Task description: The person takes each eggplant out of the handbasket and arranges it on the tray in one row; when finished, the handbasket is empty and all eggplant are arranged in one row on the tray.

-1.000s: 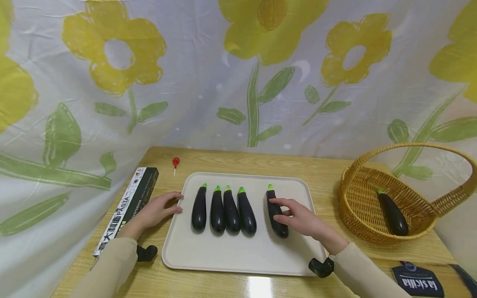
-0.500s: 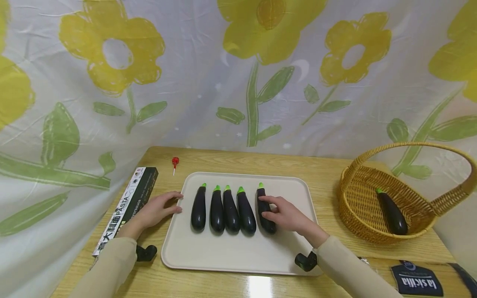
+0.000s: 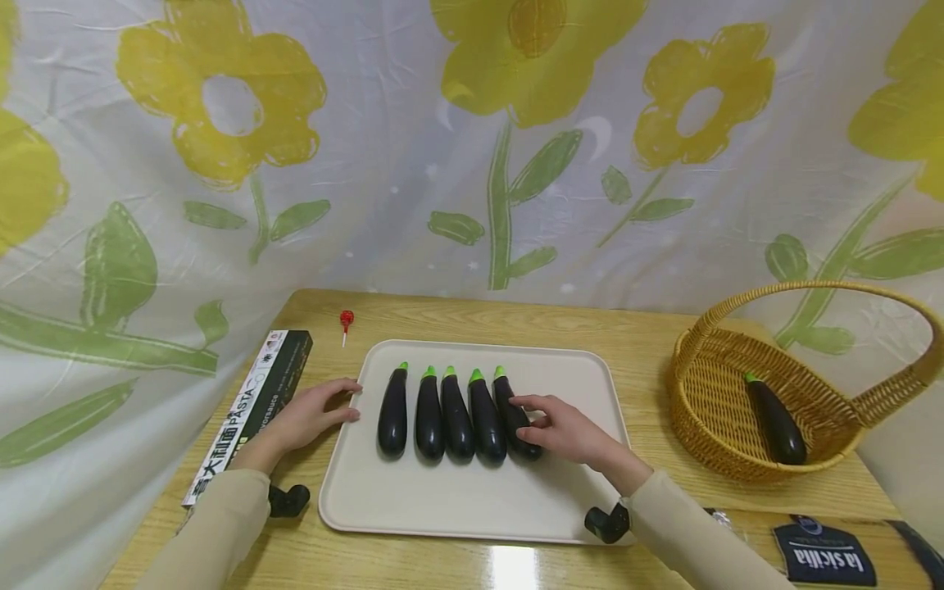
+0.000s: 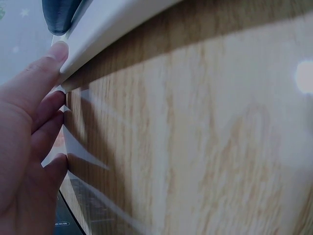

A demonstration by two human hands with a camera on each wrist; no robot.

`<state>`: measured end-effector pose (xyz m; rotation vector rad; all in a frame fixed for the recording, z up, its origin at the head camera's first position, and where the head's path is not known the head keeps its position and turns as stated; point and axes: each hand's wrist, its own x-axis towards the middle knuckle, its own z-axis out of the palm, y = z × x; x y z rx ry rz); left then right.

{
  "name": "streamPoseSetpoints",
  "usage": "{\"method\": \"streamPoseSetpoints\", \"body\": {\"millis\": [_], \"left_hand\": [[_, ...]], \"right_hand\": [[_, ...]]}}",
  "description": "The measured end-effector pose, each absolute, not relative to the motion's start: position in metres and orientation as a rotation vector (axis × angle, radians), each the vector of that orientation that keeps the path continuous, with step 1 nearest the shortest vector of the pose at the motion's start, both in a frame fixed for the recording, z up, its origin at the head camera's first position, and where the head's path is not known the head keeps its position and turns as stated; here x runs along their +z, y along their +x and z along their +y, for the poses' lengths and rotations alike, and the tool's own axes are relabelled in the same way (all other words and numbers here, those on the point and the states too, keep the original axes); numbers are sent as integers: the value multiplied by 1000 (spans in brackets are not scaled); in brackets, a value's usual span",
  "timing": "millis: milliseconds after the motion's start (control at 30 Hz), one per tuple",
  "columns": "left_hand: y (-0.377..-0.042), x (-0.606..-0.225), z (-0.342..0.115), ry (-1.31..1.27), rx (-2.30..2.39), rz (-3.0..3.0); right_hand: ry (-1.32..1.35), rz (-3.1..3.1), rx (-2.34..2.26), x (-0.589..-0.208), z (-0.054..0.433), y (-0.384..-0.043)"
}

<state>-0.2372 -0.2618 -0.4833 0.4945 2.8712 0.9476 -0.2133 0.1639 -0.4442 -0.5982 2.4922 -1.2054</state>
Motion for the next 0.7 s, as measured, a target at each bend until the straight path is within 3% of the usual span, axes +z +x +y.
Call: {"method": "streamPoseSetpoints", "body": {"millis": [700], "left_hand": [[-239, -485, -261, 468, 935, 2868]], "right_hand": [[-576, 2469, -1216, -447, 164, -213]]}}
